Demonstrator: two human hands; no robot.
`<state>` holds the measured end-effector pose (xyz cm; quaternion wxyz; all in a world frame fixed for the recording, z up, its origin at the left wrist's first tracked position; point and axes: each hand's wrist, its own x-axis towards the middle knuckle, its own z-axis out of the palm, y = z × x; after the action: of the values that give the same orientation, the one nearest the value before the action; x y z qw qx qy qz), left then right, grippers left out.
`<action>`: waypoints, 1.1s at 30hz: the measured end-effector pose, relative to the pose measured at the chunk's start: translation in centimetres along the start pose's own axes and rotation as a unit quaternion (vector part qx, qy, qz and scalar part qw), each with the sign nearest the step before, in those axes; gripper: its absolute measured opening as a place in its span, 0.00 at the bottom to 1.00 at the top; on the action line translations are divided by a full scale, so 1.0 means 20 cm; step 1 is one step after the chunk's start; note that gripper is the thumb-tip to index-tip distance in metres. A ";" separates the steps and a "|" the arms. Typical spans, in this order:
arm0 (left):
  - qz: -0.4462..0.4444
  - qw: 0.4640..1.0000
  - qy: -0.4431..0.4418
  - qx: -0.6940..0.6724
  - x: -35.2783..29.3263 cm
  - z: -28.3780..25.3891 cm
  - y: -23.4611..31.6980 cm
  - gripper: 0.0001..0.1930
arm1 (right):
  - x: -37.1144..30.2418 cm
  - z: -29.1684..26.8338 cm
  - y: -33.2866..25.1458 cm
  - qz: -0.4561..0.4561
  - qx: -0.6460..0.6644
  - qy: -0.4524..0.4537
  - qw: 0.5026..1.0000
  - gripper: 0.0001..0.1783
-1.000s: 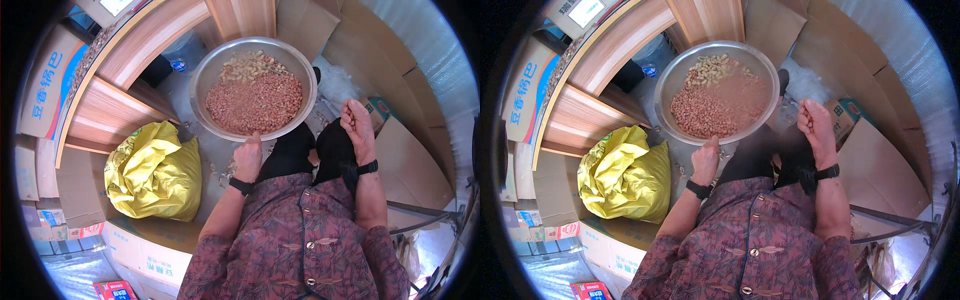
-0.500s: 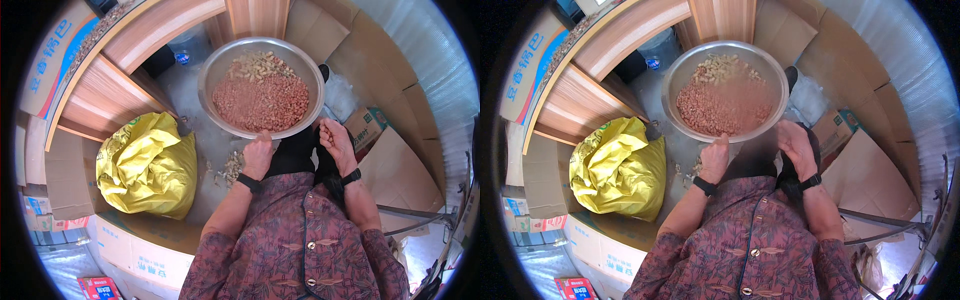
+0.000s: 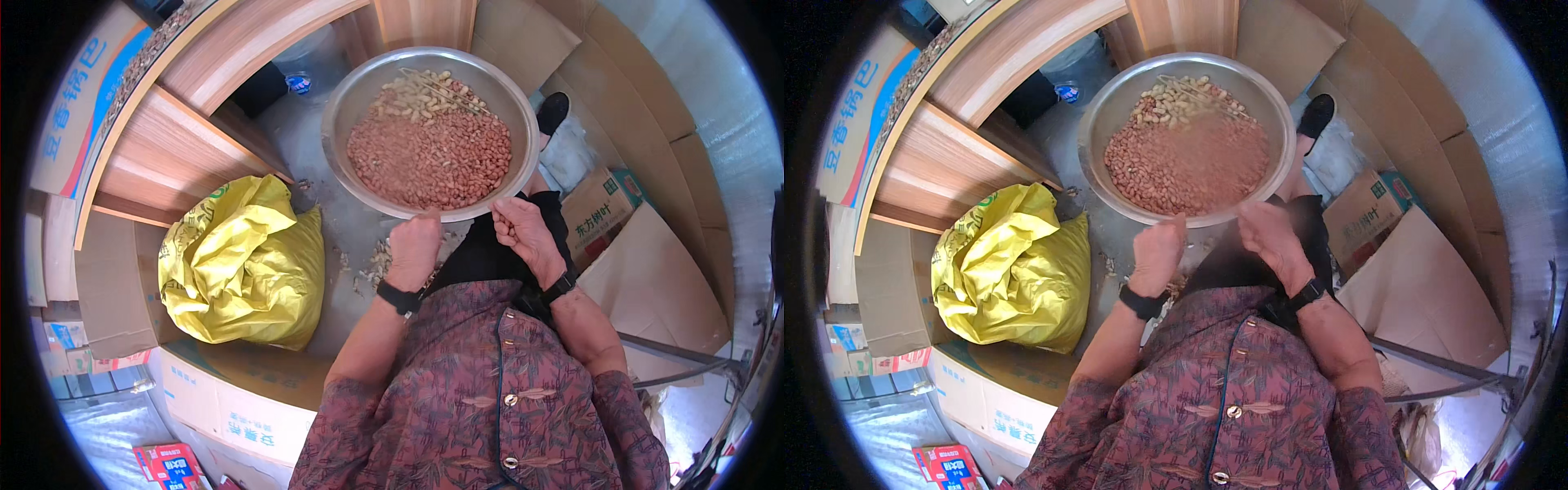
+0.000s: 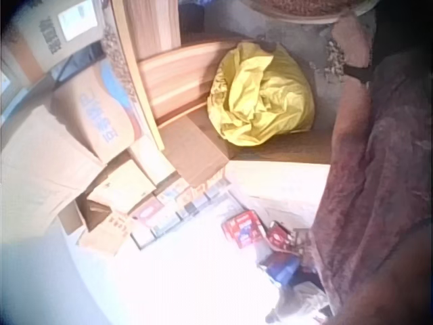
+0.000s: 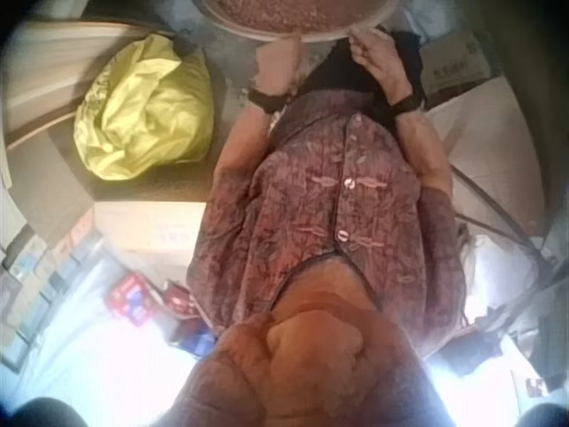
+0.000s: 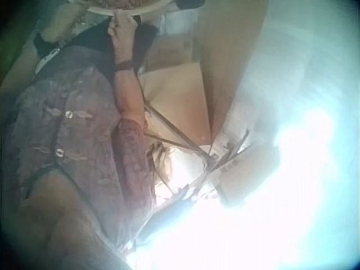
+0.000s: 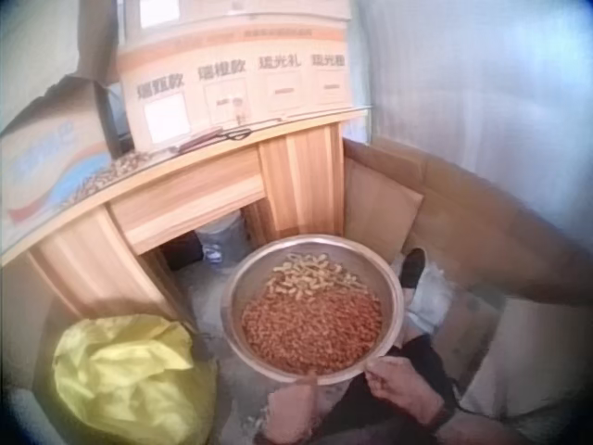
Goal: The recorder is sorting through a large bowl of peanuts, picking out shells or debris.
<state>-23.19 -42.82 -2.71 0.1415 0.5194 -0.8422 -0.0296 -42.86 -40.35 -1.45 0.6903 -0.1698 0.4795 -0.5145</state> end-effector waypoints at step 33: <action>0.069 0.977 -0.157 0.124 0.04 -0.14 -0.02 0.03 | 0.44 0.07 0.01 0.021 -0.169 -0.025 0.985 0.06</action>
<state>-22.52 -43.38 -0.01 -0.0569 0.4621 -0.8850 0.0039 -41.58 -48.26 -5.20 0.6741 -0.2865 0.5460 -0.4067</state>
